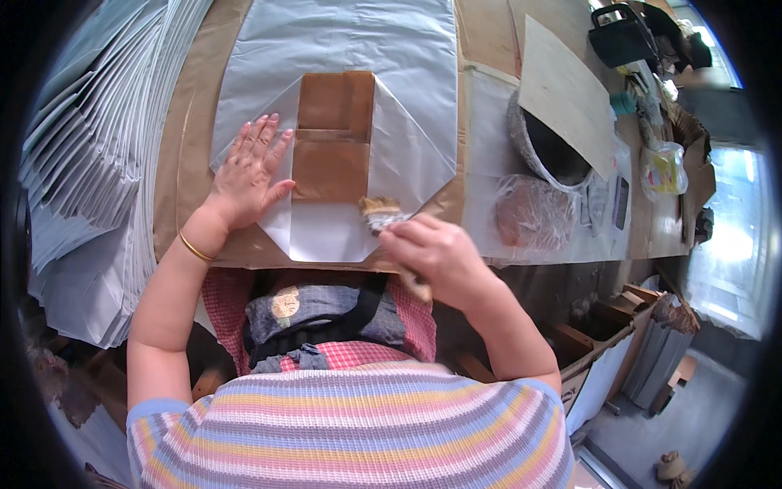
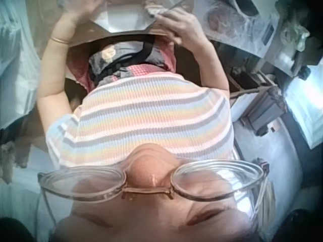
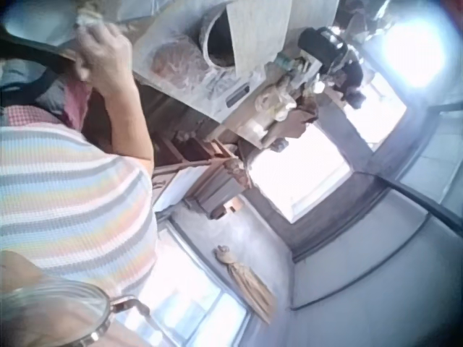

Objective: The person folds a brown paper sheet inside a white sheet, then stacks the folded items with others on the table. The person repeatedly picks up stacks, aligns them, and places them back down.

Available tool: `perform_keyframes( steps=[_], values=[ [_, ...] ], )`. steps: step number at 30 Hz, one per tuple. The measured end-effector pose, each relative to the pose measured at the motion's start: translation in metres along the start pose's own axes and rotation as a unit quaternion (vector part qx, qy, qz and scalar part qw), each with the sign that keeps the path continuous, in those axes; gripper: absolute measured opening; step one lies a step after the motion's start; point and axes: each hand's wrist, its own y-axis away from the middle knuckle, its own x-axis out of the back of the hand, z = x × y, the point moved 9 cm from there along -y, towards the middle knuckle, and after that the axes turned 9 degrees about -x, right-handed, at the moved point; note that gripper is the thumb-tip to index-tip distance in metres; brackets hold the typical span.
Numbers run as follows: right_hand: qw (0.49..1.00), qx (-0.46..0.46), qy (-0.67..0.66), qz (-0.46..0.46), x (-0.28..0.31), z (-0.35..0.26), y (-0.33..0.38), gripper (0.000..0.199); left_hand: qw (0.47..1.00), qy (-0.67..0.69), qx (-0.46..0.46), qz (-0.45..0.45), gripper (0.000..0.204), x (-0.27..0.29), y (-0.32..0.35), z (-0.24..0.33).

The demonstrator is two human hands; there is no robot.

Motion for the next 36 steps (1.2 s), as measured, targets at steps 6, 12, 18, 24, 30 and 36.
perform_keyframes(
  steps=[6,12,18,24,30,36],
  values=[
    [0.997,0.046,-0.062,-0.004,-0.033,-0.025,0.019,0.021,1.000,-0.020,-0.005,0.010,0.065,0.004,-0.002,0.003],
    [0.956,0.035,-0.292,0.005,-0.026,-0.028,-0.020,0.026,0.967,0.223,-0.047,0.116,0.040,0.016,-0.002,-0.018],
    [0.987,0.113,-0.109,-0.044,-0.063,-0.060,-0.080,0.024,0.955,0.213,-0.052,0.202,0.029,0.026,0.001,-0.022],
    [0.986,0.080,-0.100,-0.107,-0.064,-0.063,-0.033,0.024,0.963,0.132,-0.059,0.226,0.029,0.025,0.002,-0.012],
    [0.988,0.034,-0.140,-0.048,-0.033,-0.052,0.002,0.018,0.972,0.084,-0.047,0.214,0.030,0.024,0.004,-0.012],
    [1.000,0.001,0.002,0.030,-0.034,-0.035,0.024,0.024,0.971,0.093,-0.055,0.215,0.031,0.026,-0.001,-0.008]
  ],
)
